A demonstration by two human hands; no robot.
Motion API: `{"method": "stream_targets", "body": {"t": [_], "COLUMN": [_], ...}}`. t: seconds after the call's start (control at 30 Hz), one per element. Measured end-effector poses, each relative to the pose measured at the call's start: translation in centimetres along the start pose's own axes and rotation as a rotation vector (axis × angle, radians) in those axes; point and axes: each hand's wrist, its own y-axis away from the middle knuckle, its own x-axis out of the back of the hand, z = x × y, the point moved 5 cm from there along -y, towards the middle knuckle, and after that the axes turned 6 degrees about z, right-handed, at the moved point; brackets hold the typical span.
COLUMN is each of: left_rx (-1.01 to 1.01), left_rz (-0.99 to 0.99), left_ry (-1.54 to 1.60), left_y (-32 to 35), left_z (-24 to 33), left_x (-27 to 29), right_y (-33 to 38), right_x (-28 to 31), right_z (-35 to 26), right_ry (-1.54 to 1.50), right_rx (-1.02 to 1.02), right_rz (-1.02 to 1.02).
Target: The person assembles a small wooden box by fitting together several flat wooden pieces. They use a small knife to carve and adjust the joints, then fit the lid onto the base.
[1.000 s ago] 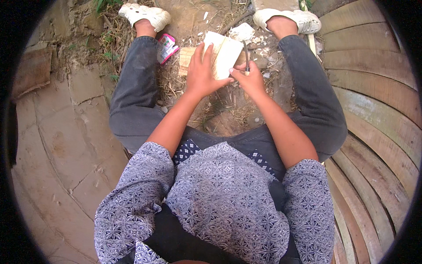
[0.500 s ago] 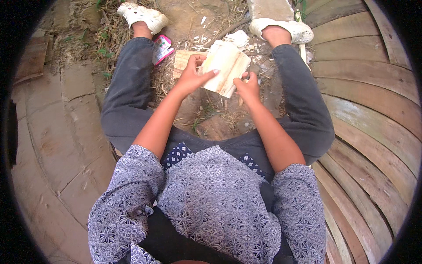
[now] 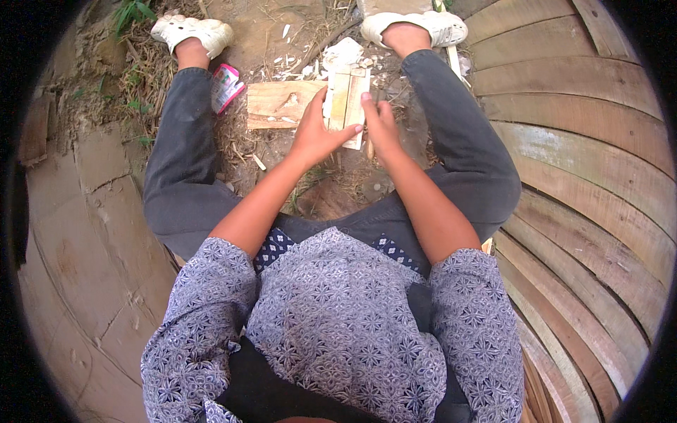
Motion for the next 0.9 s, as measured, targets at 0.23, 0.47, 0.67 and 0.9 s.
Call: {"method": "stream_targets", "body": {"t": [0.23, 0.47, 0.67, 0.9], "left_rx": [0.068, 0.201, 0.179, 0.161], "left_rz": [-0.048, -0.128, -0.186, -0.141], "left_ry": [0.235, 0.387, 0.416, 0.385], "left_y": [-1.0, -1.3, -1.1, -1.2], "left_z": [-2.6, -3.3, -2.4, -3.3], "left_x": [1.8, 2.1, 2.3, 1.8], "right_y": [1.2, -1.2, -0.5, -0.4], "right_x": [-1.6, -1.5, -1.9, -1.8], "right_z": [-1.8, 0.8, -0.6, -0.6], "right_ry": [0.202, 0.234, 0.262, 0.282], "right_rx": [-0.033, 0.213, 0.248, 0.274], "right_rz": [-0.065, 0.048, 0.064, 0.069]}}
